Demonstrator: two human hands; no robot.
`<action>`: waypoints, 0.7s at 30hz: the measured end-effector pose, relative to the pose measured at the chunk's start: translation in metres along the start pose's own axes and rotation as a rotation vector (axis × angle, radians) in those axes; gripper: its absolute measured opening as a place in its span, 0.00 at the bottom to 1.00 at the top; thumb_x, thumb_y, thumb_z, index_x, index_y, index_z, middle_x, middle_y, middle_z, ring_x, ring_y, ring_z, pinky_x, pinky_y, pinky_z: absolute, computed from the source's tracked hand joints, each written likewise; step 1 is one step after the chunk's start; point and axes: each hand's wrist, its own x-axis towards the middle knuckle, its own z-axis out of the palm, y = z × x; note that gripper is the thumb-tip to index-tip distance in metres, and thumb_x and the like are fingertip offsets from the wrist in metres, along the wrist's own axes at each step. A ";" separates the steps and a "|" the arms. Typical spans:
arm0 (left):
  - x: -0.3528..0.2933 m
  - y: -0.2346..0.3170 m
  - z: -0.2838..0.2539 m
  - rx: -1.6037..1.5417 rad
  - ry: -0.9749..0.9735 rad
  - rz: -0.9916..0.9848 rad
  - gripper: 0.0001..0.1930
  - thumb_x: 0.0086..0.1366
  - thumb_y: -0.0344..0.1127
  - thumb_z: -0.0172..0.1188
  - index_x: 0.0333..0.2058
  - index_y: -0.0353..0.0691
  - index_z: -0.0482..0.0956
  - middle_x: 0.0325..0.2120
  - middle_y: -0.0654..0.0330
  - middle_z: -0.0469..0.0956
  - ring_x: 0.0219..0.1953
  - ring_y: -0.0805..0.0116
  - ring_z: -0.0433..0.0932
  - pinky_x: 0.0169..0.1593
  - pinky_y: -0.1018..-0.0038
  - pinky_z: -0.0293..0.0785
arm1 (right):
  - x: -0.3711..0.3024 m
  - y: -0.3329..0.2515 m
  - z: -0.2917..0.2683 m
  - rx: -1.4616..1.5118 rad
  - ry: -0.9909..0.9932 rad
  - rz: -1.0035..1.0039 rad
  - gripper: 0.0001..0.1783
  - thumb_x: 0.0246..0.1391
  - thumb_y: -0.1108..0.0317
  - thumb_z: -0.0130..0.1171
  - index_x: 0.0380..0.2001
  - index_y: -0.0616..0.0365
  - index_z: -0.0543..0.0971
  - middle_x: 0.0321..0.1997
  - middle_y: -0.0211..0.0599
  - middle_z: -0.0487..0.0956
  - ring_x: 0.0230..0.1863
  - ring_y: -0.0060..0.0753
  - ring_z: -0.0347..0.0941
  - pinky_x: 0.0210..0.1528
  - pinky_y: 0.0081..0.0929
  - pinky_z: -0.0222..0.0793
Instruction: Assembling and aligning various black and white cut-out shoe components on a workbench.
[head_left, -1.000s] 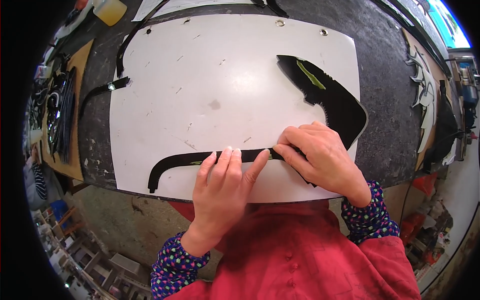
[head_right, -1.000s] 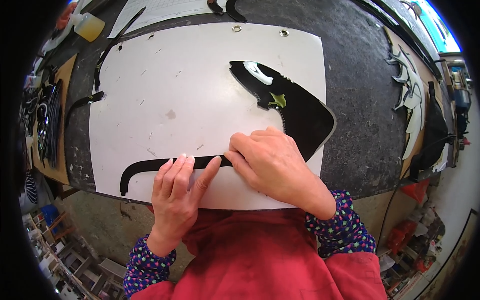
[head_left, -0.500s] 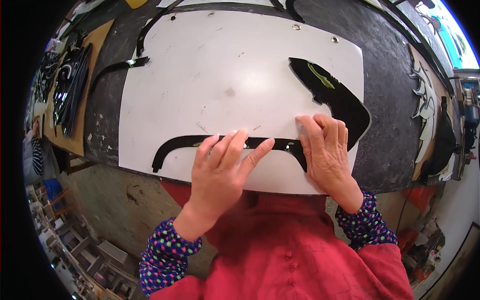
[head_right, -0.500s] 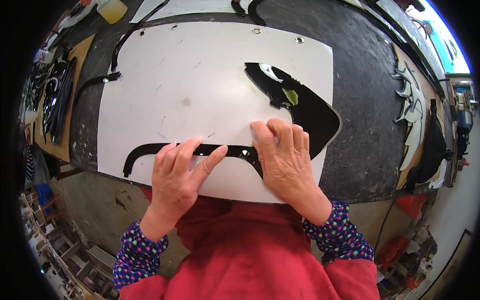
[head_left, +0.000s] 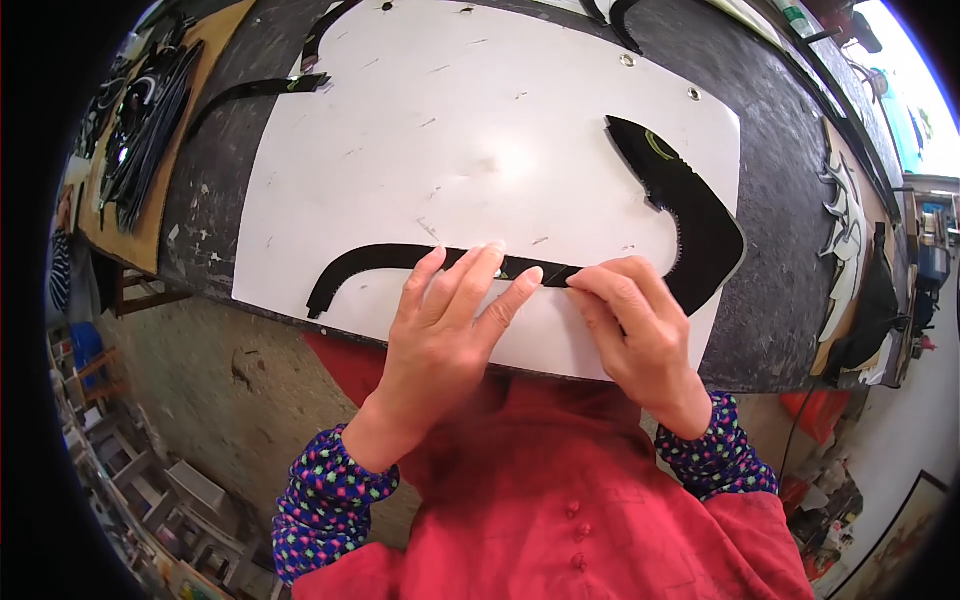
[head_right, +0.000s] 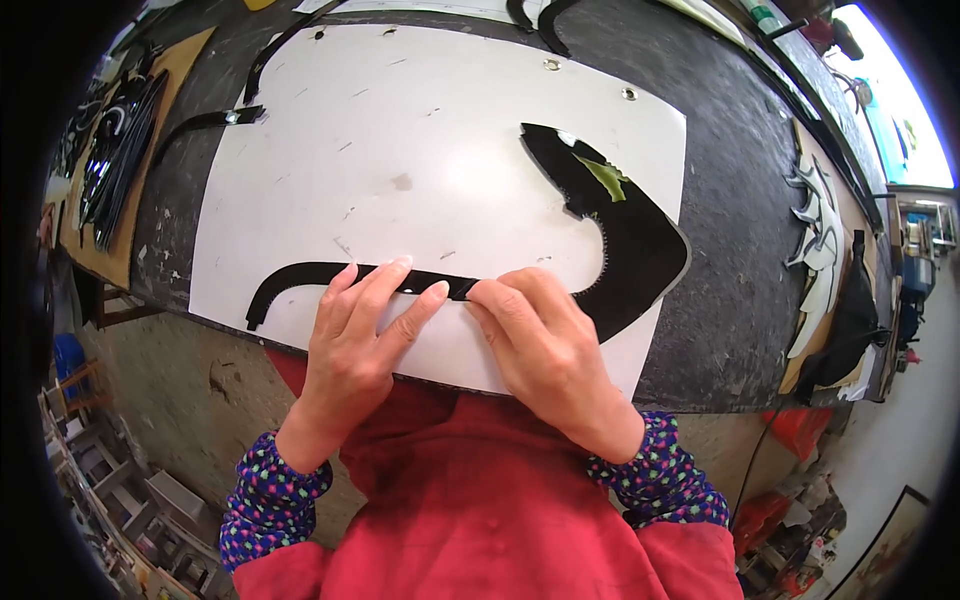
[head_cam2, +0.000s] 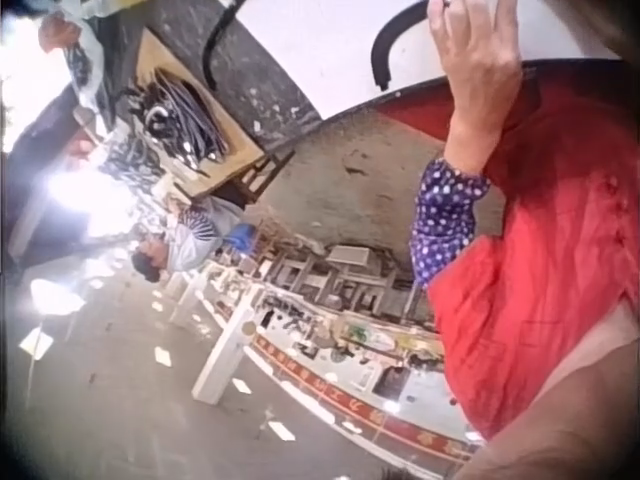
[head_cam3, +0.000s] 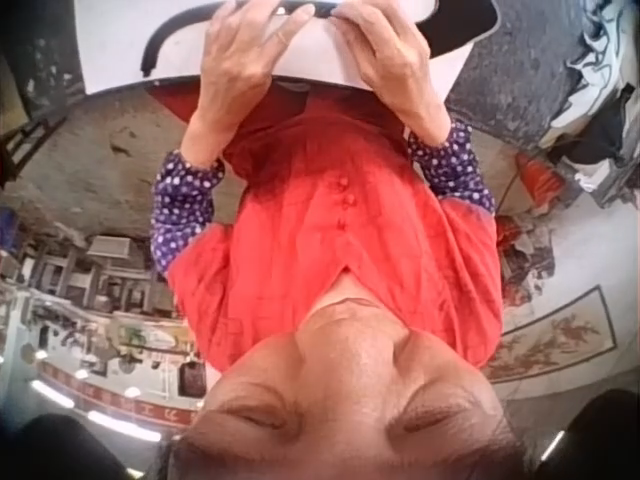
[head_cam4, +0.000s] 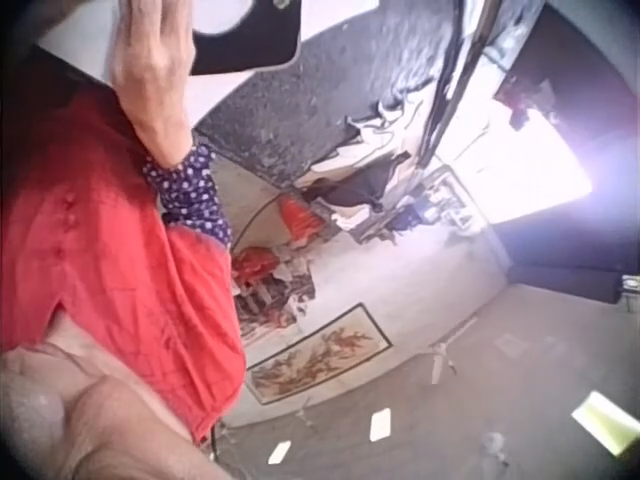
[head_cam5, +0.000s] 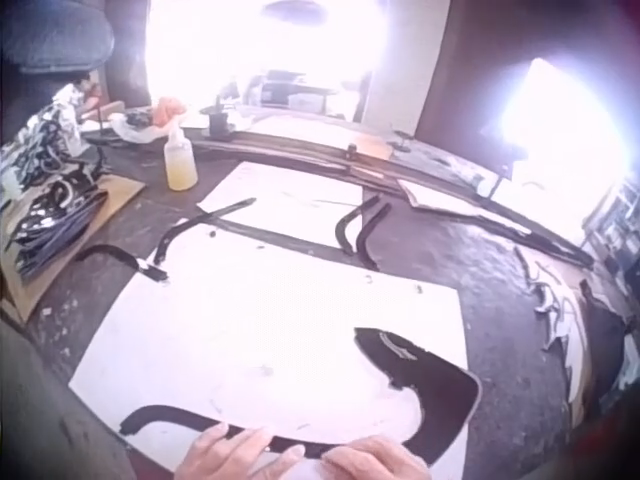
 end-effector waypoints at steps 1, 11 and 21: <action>0.000 0.000 0.000 -0.007 -0.010 -0.007 0.22 0.62 0.28 0.55 0.55 0.50 0.81 0.54 0.54 0.74 0.52 0.62 0.76 0.63 0.58 0.67 | 0.000 0.000 0.005 -0.026 -0.023 -0.002 0.13 0.47 0.80 0.67 0.38 0.62 0.78 0.32 0.39 0.76 0.31 0.40 0.75 0.31 0.32 0.74; -0.003 0.000 0.003 -0.021 0.022 -0.017 0.22 0.61 0.31 0.56 0.54 0.49 0.81 0.51 0.57 0.76 0.54 0.65 0.75 0.63 0.59 0.66 | 0.001 0.000 0.014 -0.045 -0.074 0.102 0.10 0.48 0.77 0.68 0.32 0.58 0.76 0.28 0.36 0.74 0.26 0.37 0.73 0.26 0.32 0.70; -0.004 -0.003 0.005 -0.051 0.012 -0.017 0.23 0.62 0.28 0.53 0.56 0.50 0.80 0.54 0.54 0.74 0.55 0.62 0.75 0.63 0.58 0.67 | 0.017 -0.014 -0.003 0.086 -0.147 0.238 0.08 0.51 0.78 0.66 0.34 0.60 0.77 0.28 0.36 0.75 0.24 0.36 0.72 0.26 0.31 0.69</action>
